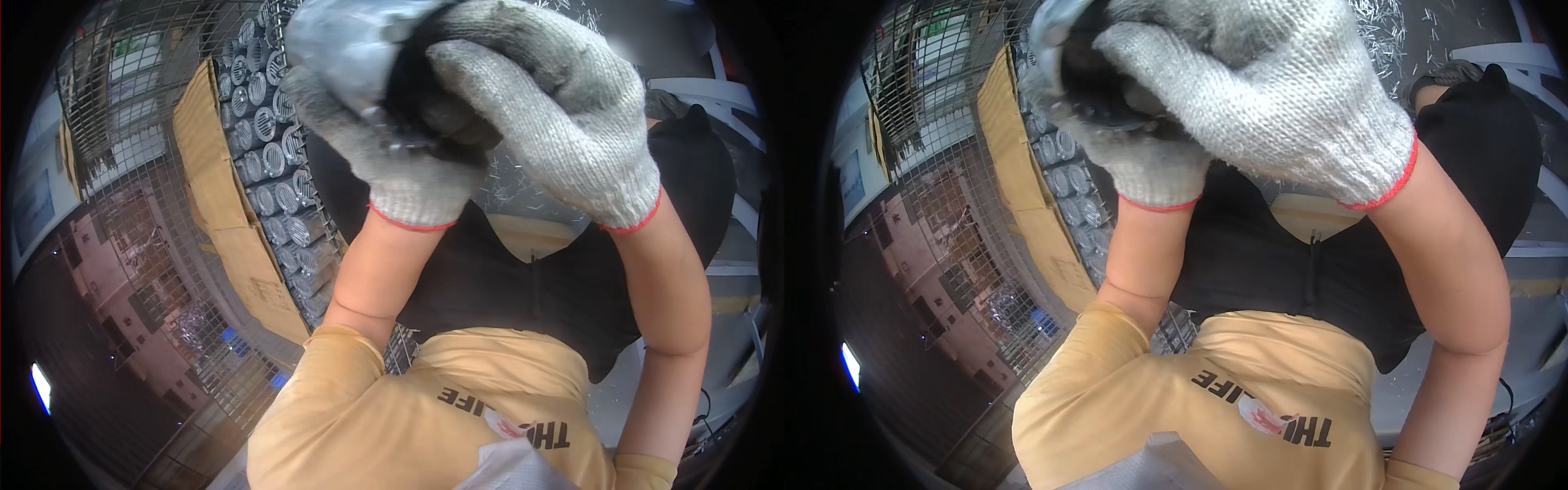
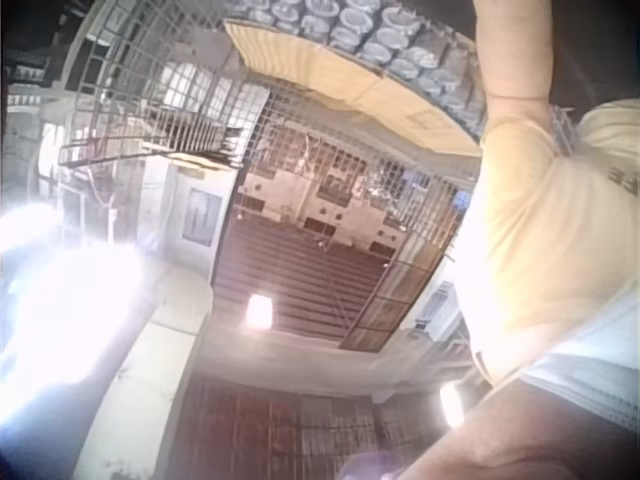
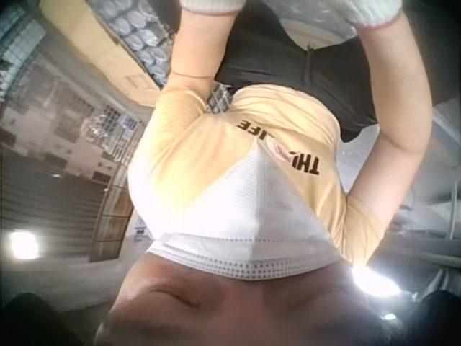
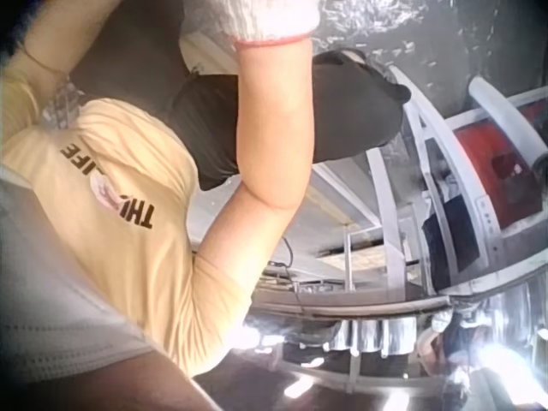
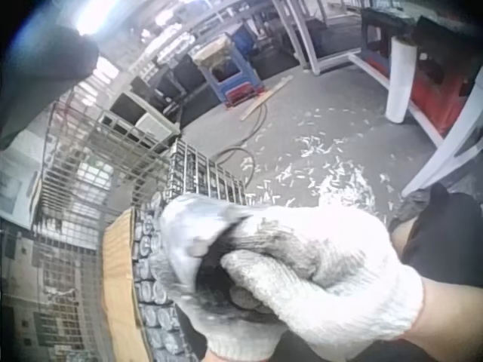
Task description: Deburring the edges of a metal cylindrical housing using a hand scraper tool.
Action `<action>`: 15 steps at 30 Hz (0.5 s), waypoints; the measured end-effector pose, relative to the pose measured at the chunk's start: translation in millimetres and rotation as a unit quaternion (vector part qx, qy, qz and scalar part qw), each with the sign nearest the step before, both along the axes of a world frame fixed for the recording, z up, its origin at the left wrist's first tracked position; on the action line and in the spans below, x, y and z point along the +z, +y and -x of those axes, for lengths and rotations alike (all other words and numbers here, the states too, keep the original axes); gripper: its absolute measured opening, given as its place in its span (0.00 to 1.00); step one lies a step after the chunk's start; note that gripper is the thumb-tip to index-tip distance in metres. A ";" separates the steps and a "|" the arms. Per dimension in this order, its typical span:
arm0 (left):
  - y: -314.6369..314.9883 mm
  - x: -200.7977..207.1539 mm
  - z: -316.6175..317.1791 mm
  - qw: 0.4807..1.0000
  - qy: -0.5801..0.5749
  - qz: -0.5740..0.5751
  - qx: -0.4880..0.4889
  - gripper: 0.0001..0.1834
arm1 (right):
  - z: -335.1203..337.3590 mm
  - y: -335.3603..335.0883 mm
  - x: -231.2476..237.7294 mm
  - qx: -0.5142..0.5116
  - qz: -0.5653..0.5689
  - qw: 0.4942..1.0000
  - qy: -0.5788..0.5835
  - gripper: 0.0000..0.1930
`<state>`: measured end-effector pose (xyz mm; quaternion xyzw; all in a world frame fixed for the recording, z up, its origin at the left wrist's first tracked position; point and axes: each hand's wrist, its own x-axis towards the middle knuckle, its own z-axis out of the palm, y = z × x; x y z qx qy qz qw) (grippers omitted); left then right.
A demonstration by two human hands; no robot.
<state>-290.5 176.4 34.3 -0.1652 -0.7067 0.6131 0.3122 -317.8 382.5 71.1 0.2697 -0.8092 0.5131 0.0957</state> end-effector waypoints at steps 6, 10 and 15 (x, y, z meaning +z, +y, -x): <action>3.9 19.4 9.5 0.782 -0.127 -0.572 -0.213 0.42 | -7.2 9.1 0.1 -0.034 -0.051 0.998 -0.024 0.12; 24.8 29.4 25.7 0.275 -0.200 -0.836 -0.431 0.34 | -14.0 86.8 -33.8 -0.062 -0.086 0.994 -0.040 0.13; 42.8 29.3 34.8 0.265 -0.329 -0.729 -0.539 0.36 | 48.1 148.1 -88.9 -0.119 -0.141 0.981 -0.057 0.13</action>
